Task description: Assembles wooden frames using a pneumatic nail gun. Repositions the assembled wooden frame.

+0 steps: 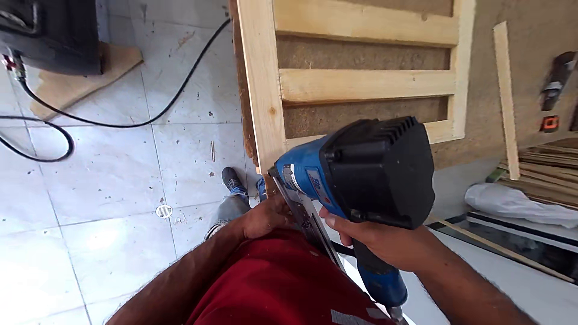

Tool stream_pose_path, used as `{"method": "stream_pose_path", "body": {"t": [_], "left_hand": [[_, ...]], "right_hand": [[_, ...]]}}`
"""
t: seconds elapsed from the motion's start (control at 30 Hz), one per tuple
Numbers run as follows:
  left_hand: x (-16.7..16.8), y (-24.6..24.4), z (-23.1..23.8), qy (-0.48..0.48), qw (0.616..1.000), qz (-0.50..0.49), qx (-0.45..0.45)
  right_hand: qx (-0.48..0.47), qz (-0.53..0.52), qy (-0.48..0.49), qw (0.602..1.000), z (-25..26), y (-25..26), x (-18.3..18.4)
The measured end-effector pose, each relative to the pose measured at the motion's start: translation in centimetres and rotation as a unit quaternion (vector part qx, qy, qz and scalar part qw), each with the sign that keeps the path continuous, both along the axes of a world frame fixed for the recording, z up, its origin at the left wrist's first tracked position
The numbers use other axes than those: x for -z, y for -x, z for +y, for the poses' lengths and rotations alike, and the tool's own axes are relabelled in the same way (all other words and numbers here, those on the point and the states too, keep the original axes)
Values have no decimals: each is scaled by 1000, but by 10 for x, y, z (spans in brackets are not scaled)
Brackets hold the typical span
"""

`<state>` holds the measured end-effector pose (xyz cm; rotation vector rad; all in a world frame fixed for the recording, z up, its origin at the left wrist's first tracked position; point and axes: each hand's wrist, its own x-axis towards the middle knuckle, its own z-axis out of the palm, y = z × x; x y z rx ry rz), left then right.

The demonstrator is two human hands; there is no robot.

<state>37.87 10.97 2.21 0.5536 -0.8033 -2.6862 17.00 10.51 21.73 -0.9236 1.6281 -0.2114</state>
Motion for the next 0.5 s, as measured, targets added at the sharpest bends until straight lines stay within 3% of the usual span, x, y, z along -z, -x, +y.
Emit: {"method": "stream_pose_path", "body": {"t": [0.07,0.17,0.2,0.27,0.3,0.37,0.4,0.43,0.5], "left_hand": [[1,9,0,74,995,-21,68],[-4,24,-3,252,937,-124,209],[-5,27,-2,298,916,-160,215],[-9,25,2,419,866,-241,130],[-11,20,5,496,822,-276,50],[-9,12,0,633,699,-316,-102],[-6,12,-9,675,645,-328,-143],[0,12,-17,701,603,-349,-149],[15,14,-23,723,543,-421,-75]], "right_hand": [[45,-13,23,999,24,20,-4],[106,12,63,992,69,57,-9],[132,30,67,988,81,66,-10],[187,74,62,978,102,81,-8],[213,100,50,971,110,86,-7],[256,141,19,956,126,97,-3],[277,151,8,949,133,105,-1],[297,157,3,942,141,114,2],[333,147,3,931,155,134,8]]}}
